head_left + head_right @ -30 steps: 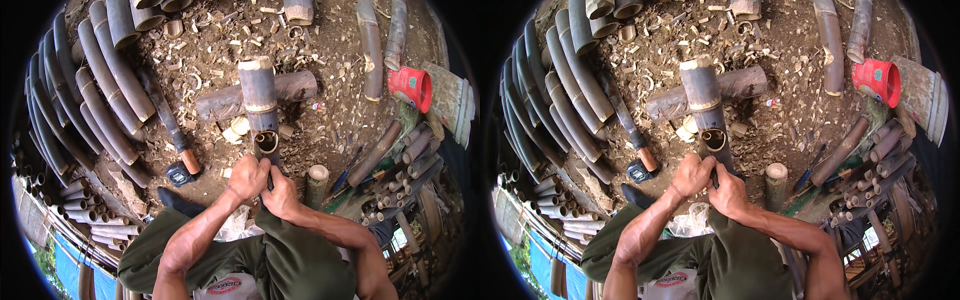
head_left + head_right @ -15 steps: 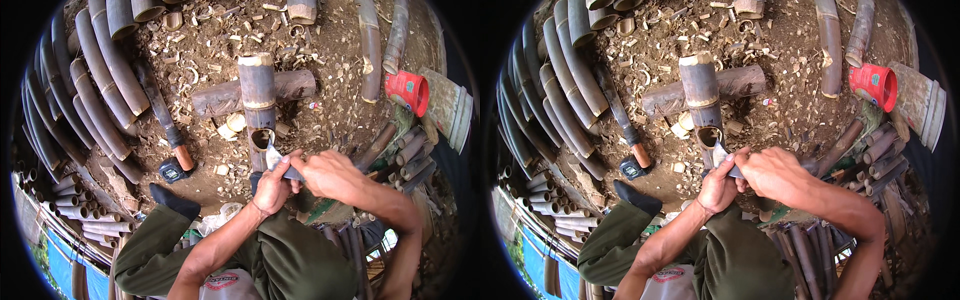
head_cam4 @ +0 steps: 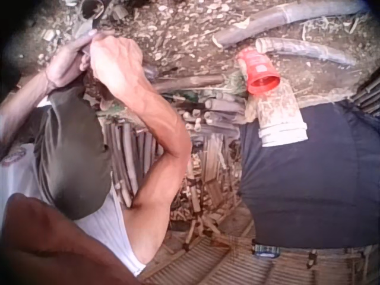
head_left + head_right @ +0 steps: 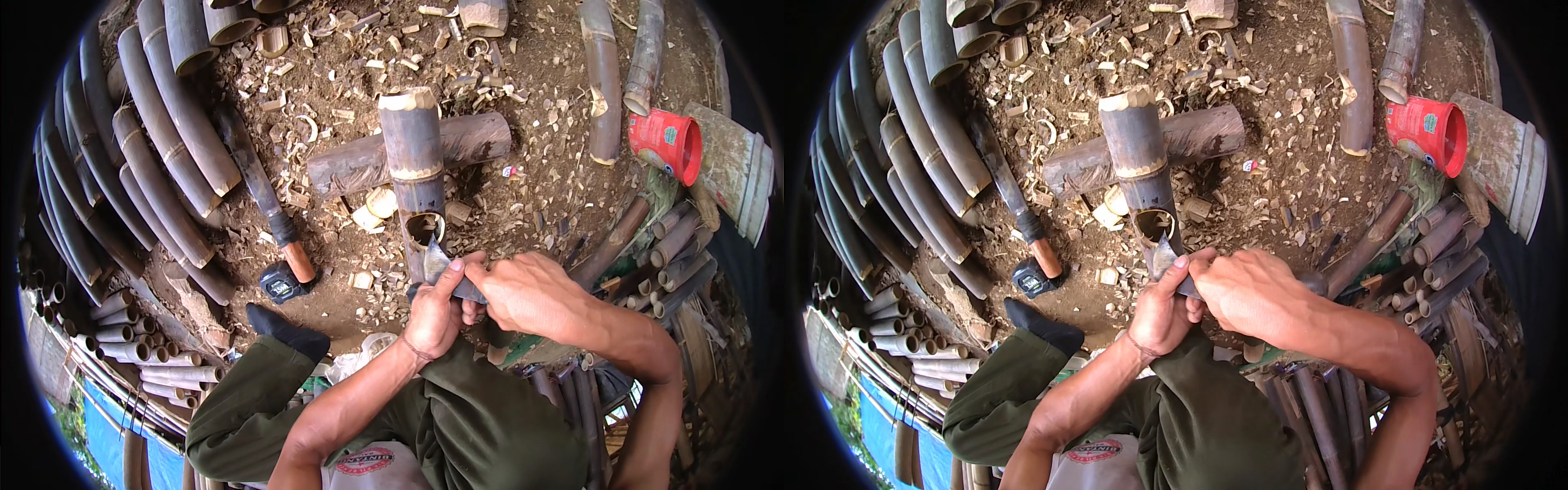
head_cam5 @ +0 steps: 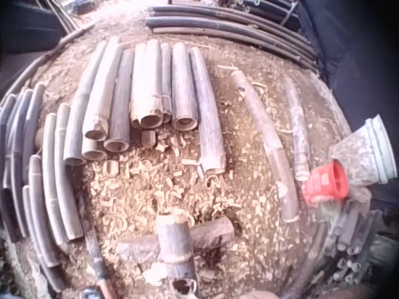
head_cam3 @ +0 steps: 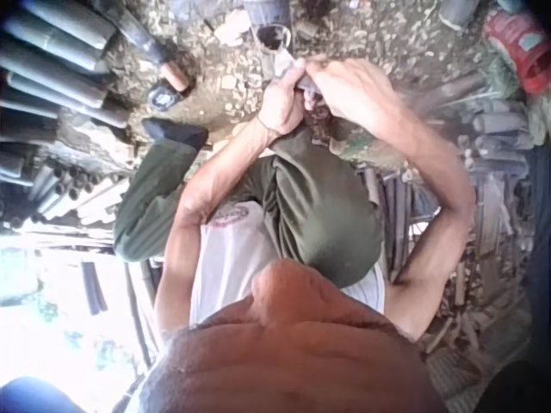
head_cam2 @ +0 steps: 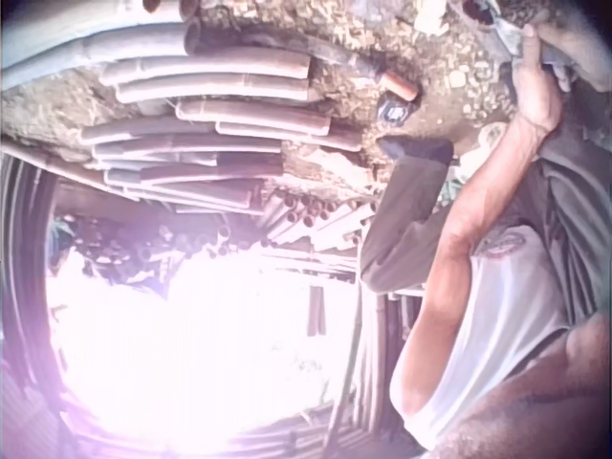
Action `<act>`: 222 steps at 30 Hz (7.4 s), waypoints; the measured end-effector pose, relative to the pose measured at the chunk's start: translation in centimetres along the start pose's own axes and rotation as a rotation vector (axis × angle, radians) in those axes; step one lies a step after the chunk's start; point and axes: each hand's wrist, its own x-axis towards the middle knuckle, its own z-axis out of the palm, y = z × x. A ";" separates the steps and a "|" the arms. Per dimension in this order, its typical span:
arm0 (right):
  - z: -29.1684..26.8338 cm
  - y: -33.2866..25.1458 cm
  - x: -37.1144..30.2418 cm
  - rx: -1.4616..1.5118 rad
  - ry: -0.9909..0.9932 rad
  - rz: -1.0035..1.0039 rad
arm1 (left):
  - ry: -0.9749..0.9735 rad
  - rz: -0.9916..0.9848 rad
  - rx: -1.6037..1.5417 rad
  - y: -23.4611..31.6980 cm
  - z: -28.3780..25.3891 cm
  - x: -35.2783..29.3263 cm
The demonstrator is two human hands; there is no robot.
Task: The person carves and fits bamboo poles together. They use a knife to cut a hole in one bamboo pole and then fit another pole into the carved hole, using a small hammer to tap it into place.
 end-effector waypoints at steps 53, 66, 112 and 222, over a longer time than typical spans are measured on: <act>7.0 -7.6 9.7 2.019 0.406 0.092 | 0.258 0.563 2.066 13.6 -5.7 -8.0; 6.3 -5.6 7.0 2.894 0.465 -0.064 | -0.058 0.413 3.200 13.5 14.6 -5.6; 11.3 -4.3 4.7 2.189 0.132 -0.056 | -0.003 0.667 2.474 10.2 -4.6 -8.7; -1.2 1.3 2.4 -0.226 -0.034 -0.020 | -0.317 0.261 0.671 -2.2 -2.1 -0.4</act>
